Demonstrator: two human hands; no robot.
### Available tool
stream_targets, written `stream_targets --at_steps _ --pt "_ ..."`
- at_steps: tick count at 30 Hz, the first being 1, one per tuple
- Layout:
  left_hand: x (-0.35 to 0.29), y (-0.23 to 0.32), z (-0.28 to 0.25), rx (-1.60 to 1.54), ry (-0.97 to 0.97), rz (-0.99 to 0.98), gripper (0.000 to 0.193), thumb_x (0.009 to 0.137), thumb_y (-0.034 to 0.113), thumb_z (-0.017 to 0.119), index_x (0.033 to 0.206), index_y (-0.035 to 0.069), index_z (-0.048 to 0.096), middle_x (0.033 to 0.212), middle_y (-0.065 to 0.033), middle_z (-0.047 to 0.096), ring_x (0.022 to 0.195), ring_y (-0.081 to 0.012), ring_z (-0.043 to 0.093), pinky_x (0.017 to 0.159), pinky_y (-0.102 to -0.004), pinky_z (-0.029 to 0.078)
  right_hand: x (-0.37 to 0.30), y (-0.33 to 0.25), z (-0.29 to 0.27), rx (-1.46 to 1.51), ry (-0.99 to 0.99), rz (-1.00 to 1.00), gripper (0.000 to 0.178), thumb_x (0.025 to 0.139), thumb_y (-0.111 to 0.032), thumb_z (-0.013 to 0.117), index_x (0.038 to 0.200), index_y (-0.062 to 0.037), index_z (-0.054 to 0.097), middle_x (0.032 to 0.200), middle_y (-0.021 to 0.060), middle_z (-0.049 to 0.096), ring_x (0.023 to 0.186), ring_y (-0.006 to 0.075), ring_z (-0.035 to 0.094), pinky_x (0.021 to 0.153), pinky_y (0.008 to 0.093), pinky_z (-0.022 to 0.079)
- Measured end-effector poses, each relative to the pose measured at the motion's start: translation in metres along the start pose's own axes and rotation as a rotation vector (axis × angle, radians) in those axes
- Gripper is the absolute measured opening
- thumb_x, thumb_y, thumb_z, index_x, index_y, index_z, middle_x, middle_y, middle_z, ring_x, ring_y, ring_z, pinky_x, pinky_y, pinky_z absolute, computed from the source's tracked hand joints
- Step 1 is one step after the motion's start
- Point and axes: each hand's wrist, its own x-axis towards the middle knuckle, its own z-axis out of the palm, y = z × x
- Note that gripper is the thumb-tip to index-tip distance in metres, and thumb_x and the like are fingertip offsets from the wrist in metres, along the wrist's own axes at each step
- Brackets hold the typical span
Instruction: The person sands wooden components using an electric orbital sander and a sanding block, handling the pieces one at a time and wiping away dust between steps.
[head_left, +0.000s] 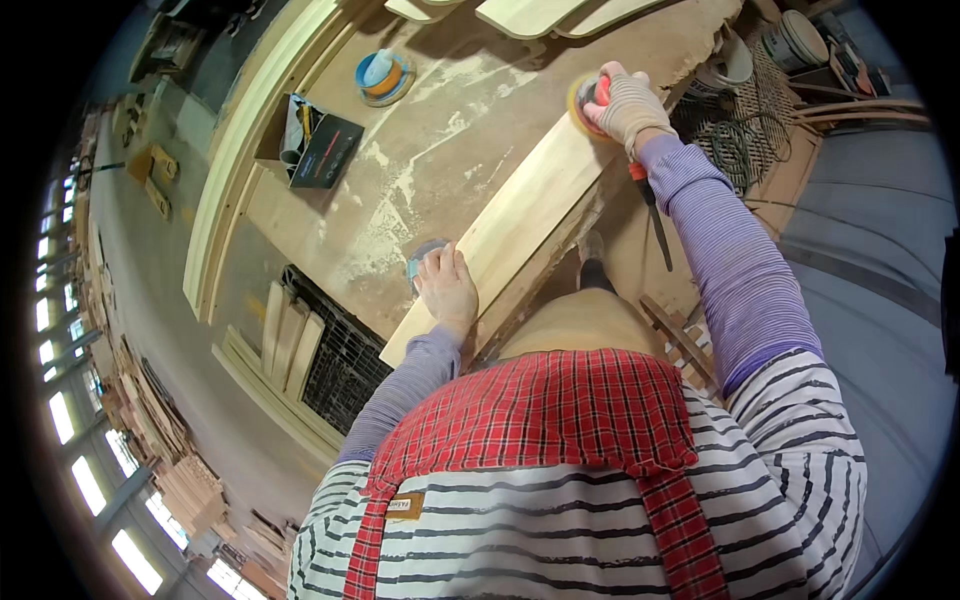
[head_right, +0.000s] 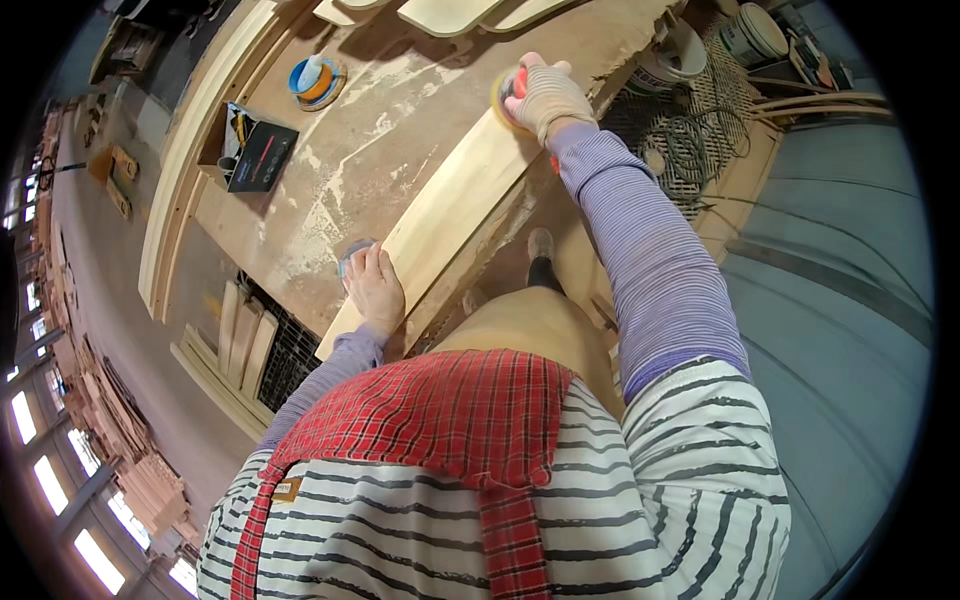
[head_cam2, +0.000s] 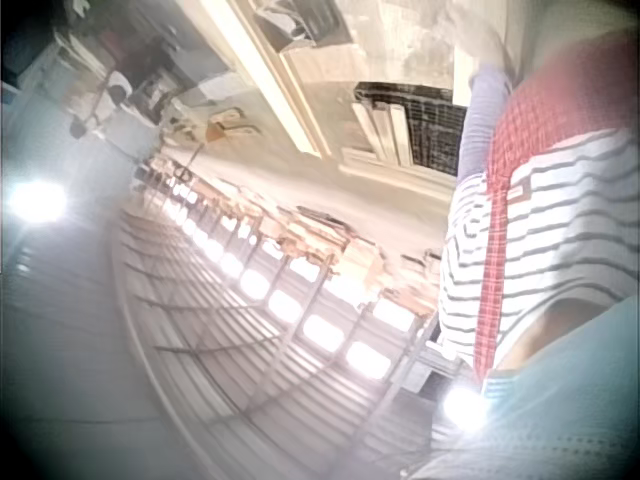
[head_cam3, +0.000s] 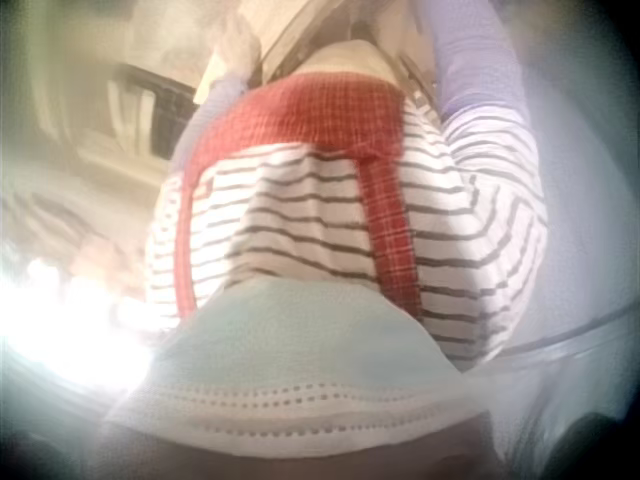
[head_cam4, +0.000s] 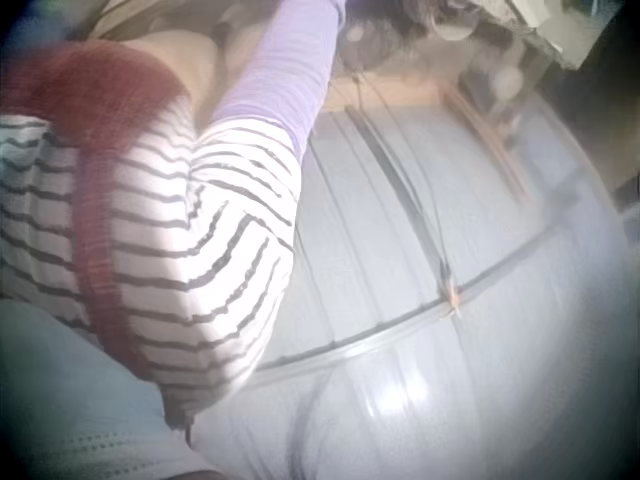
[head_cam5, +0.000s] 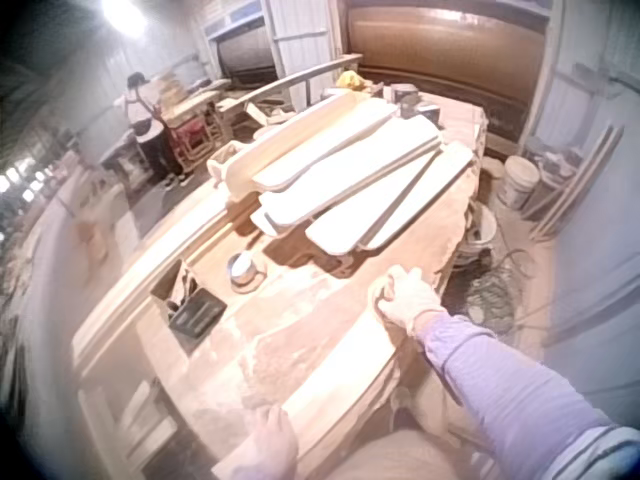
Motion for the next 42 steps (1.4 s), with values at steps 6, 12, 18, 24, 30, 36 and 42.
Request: stream_targets --at_steps 6,12,18,24,30,36,42 --pt "-0.002 -0.002 -0.005 -0.005 -0.001 -0.008 0.026 0.1 0.025 0.05 0.115 0.01 0.065 0.112 -0.0101 0.061 0.107 -0.0327 0.054 0.094 -0.0473 0.04 -0.025 -0.025 0.022 -0.125 -0.189 -0.232 0.053 0.078 -0.035 0.075 0.125 -0.0187 0.054 0.121 0.0266 0.053 0.098 0.044 0.065 0.089 0.0469 0.054" --pt "0.003 -0.003 0.0 0.007 0.005 -0.004 0.026 0.099 0.026 0.053 0.116 0.011 0.066 0.112 -0.0073 0.061 0.108 -0.0298 0.054 0.093 -0.0475 0.04 -0.002 -0.016 0.001 -0.049 -0.097 -0.036 0.055 0.081 -0.033 0.073 0.129 -0.0181 0.053 0.124 0.0259 0.051 0.104 0.0433 0.063 0.093 0.0458 0.052" --pt "0.001 -0.003 0.0 -0.001 -0.011 -0.024 0.026 0.099 0.025 0.052 0.115 0.011 0.066 0.112 -0.0076 0.061 0.108 -0.0302 0.054 0.094 -0.0469 0.04 -0.026 -0.022 0.019 -0.136 -0.239 -0.211 0.053 0.082 -0.036 0.071 0.128 -0.0199 0.052 0.122 0.0268 0.051 0.1 0.0448 0.063 0.093 0.0462 0.052" --pt "0.001 -0.005 0.003 0.016 0.007 -0.003 0.027 0.099 0.027 0.053 0.117 0.011 0.066 0.112 -0.0066 0.061 0.107 -0.0297 0.054 0.092 -0.0464 0.04 0.034 0.005 -0.006 -0.099 -0.007 0.003 0.059 0.08 -0.039 0.074 0.13 -0.0174 0.051 0.122 0.0263 0.052 0.105 0.0456 0.063 0.095 0.0443 0.052" --pt "0.003 -0.002 0.001 -0.005 0.047 0.007 0.026 0.099 0.026 0.052 0.115 0.011 0.066 0.111 -0.0073 0.061 0.107 -0.0303 0.054 0.092 -0.0462 0.041 -0.059 -0.063 0.03 -0.026 -0.218 -0.266 0.036 0.084 -0.028 0.068 0.116 -0.016 0.057 0.119 0.0259 0.051 0.098 0.0422 0.064 0.09 0.0467 0.053" --pt "0.008 -0.002 -0.007 -0.046 0.013 0.015 0.024 0.101 0.023 0.05 0.11 0.009 0.067 0.109 -0.0105 0.062 0.106 -0.0328 0.056 0.093 -0.0464 0.042 -0.154 -0.066 0.049 -0.102 -0.475 -0.49 0.03 0.084 -0.029 0.066 0.111 -0.0184 0.057 0.124 0.0202 0.054 0.097 0.0392 0.066 0.083 0.0464 0.055" --pt "0.007 -0.002 -0.007 -0.033 0.019 0.038 0.024 0.1 0.023 0.05 0.11 0.007 0.067 0.109 -0.0104 0.062 0.106 -0.0327 0.056 0.092 -0.0466 0.042 -0.033 0.008 -0.012 -0.111 -0.111 -0.05 0.052 0.079 -0.035 0.073 0.123 -0.016 0.054 0.122 0.0243 0.053 0.107 0.0415 0.062 0.092 0.0459 0.052"
